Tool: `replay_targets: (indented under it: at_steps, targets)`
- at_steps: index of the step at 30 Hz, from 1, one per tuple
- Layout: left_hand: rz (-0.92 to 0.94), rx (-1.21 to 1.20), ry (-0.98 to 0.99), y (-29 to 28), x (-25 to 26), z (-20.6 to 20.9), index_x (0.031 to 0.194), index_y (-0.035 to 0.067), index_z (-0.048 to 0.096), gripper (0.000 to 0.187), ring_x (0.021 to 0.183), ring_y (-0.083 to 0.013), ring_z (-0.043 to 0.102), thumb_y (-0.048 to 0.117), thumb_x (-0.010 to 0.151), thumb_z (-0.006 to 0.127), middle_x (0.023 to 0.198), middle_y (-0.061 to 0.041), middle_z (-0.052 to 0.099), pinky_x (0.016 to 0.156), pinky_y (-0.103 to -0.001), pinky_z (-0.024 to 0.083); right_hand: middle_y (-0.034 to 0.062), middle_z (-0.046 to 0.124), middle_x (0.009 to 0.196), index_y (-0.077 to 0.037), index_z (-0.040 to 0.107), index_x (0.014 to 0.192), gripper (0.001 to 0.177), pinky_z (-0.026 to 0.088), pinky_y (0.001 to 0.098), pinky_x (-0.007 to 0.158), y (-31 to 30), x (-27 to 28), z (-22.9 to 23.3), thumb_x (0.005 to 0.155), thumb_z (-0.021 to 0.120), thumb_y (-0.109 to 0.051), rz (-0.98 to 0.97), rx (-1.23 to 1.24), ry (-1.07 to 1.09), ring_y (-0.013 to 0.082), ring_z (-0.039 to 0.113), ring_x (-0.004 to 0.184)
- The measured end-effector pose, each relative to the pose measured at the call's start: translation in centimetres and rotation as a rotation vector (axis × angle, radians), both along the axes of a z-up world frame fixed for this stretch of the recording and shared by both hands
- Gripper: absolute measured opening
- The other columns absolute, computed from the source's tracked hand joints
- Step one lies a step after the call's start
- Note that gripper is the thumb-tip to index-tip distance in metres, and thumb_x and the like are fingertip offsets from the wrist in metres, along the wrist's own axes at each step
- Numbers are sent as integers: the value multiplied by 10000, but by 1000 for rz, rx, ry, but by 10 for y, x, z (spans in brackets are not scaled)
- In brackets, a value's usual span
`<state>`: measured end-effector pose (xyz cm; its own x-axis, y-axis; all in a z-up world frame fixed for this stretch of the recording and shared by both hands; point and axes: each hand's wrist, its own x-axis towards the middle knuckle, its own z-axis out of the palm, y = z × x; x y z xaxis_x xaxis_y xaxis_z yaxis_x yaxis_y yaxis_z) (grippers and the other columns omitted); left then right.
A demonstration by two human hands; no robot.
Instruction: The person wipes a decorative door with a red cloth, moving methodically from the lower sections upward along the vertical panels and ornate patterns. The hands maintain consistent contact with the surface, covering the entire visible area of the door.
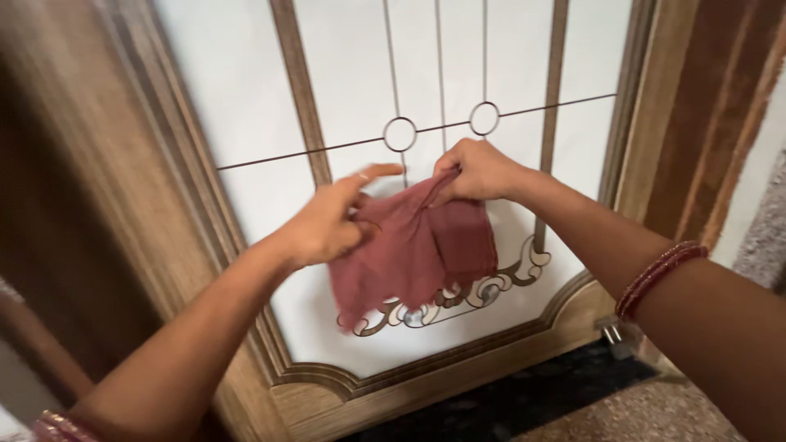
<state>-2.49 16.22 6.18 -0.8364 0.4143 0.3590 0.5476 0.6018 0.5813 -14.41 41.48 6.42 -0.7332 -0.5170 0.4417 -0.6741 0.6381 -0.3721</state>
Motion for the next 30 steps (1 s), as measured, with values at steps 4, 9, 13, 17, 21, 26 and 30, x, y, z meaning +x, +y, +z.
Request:
replay_targets:
  at_steps: [4,9,13,17,21,26,30]
  targets:
    - [-202,-279,134,39,-10,-5,1497,232,516,911,1080,-282,691,-104,650,502,1186,-193,725,929,-357,538,92,736,702,-74,764,758,208,536,382,615,27,11,2,671,849,-243,-159,23,84,229,693,668]
    - [142,-379,-67,70,-30,-12,1504,227,496,852,1044,-307,723,-35,694,535,1119,-229,738,891,-364,554,127,710,752,-65,696,736,458,516,435,684,50,17,-1,647,910,-460,-296,211,207,303,677,764]
    - [201,-112,-30,95,-52,-21,1513,117,475,801,1070,-285,703,1,724,544,1184,-217,716,904,-358,540,145,718,785,-54,681,804,517,530,431,693,59,7,-5,647,901,-495,-296,109,90,295,698,784]
    - [378,178,-168,119,-67,-25,1522,140,491,601,998,-310,730,190,924,460,1154,-201,720,837,-397,577,149,764,824,-34,744,842,439,552,388,677,56,6,-10,657,867,-413,-133,-48,-83,263,732,793]
    - [367,480,-233,130,-75,-29,1439,75,584,536,997,-331,724,360,984,580,1148,-176,711,784,-468,593,113,768,953,-40,751,990,279,590,315,710,49,15,-15,794,732,-237,177,-334,-464,184,733,848]
    - [199,524,-192,103,-79,-18,1463,118,461,713,965,-178,715,70,804,729,1152,-93,705,795,-286,586,26,763,1125,-123,681,1227,379,609,264,788,49,27,-23,864,577,-80,278,-365,-578,126,734,932]
    - [191,394,-184,75,-69,-6,1497,130,507,793,882,-281,649,-144,754,534,1138,-222,684,670,-355,539,124,751,1136,-26,724,1202,327,605,333,797,38,37,-41,911,581,-67,258,-408,-17,201,704,1043]
